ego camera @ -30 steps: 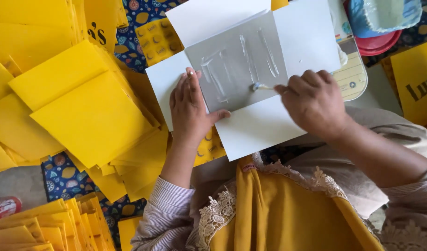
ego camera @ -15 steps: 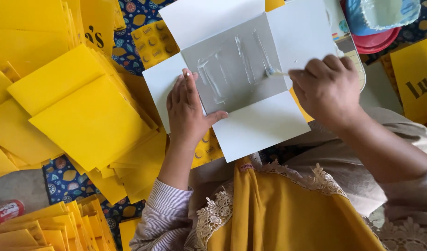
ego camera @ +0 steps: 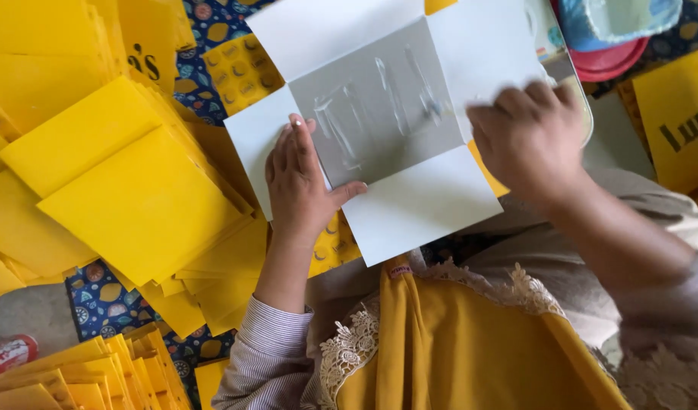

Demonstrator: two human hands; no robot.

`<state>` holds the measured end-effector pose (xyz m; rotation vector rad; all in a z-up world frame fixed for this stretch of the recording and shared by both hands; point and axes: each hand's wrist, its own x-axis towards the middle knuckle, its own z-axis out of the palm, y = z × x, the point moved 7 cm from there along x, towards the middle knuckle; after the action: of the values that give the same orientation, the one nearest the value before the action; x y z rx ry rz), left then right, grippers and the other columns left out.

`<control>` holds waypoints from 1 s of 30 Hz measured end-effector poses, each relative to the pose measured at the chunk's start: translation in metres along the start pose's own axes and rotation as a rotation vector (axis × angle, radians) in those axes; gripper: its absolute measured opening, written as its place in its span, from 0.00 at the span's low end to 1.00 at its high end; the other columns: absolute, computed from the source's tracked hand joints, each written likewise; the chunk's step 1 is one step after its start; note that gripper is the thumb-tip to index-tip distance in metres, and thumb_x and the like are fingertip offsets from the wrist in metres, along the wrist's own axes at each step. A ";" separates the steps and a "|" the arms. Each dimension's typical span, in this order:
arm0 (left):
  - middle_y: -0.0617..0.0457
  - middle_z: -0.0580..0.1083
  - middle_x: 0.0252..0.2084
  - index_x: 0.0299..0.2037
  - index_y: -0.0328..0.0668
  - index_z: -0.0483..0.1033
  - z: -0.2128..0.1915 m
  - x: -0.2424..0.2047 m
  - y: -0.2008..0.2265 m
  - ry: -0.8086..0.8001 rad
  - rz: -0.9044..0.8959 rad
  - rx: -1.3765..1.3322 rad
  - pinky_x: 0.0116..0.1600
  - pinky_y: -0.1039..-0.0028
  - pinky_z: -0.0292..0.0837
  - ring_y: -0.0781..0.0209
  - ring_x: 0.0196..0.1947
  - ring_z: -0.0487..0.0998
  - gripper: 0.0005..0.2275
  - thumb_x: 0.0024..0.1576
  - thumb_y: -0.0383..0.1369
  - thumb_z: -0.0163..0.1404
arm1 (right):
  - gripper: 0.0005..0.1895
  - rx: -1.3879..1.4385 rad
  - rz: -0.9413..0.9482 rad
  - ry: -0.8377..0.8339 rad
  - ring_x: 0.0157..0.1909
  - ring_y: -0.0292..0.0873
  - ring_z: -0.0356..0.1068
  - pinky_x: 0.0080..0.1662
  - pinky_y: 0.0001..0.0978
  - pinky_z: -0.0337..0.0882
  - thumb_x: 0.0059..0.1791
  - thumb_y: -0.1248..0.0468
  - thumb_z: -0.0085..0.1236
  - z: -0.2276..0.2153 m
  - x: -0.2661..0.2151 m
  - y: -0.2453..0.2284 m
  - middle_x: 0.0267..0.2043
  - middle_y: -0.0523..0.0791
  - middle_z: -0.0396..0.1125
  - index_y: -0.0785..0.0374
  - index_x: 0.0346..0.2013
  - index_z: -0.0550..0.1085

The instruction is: The person sits on the floor and applies glue with a small stick onto white cardstock sheets, then lays a yellow printed paper over the glued surface and presses it flat. They smooth the assembled sheets by hand and stack finished pieces with a pile of yellow printed papers.

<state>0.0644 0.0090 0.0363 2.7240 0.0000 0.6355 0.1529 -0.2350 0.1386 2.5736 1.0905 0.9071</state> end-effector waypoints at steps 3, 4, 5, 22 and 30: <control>0.38 0.67 0.69 0.75 0.31 0.35 -0.002 -0.001 0.002 0.031 0.023 -0.004 0.74 0.52 0.60 0.35 0.69 0.68 0.60 0.47 0.70 0.54 | 0.03 -0.001 0.054 0.082 0.37 0.36 0.67 0.44 0.32 0.64 0.55 0.58 0.68 0.026 0.031 0.006 0.35 0.34 0.69 0.43 0.41 0.85; 0.38 0.67 0.69 0.75 0.31 0.35 -0.004 -0.002 0.004 0.032 0.024 -0.002 0.74 0.52 0.60 0.35 0.69 0.68 0.60 0.47 0.70 0.54 | 0.03 0.000 0.055 0.085 0.37 0.36 0.67 0.44 0.32 0.64 0.55 0.58 0.68 0.024 0.040 0.005 0.35 0.34 0.69 0.43 0.41 0.85; 0.38 0.67 0.69 0.75 0.31 0.35 -0.006 -0.002 0.005 0.038 0.026 -0.012 0.74 0.52 0.60 0.36 0.69 0.68 0.59 0.48 0.69 0.54 | 0.04 0.071 0.052 0.150 0.37 0.37 0.66 0.44 0.32 0.64 0.54 0.61 0.69 0.017 0.049 0.003 0.35 0.35 0.68 0.46 0.41 0.86; 0.36 0.64 0.71 0.76 0.38 0.31 0.000 -0.003 0.002 0.034 0.033 0.000 0.74 0.50 0.61 0.35 0.70 0.67 0.60 0.47 0.68 0.57 | 0.06 0.123 -0.053 0.137 0.38 0.38 0.65 0.45 0.33 0.64 0.56 0.61 0.66 0.026 0.079 -0.024 0.35 0.36 0.67 0.50 0.34 0.80; 0.37 0.68 0.69 0.75 0.32 0.35 -0.006 0.000 0.004 0.023 0.026 -0.011 0.74 0.52 0.59 0.36 0.69 0.68 0.61 0.45 0.67 0.61 | 0.04 0.020 -0.005 0.124 0.42 0.39 0.68 0.51 0.33 0.67 0.53 0.60 0.65 0.050 0.054 0.020 0.38 0.35 0.70 0.43 0.38 0.84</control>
<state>0.0614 0.0070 0.0424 2.7102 -0.0331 0.6715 0.2238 -0.2086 0.1324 2.5594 1.1428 1.0731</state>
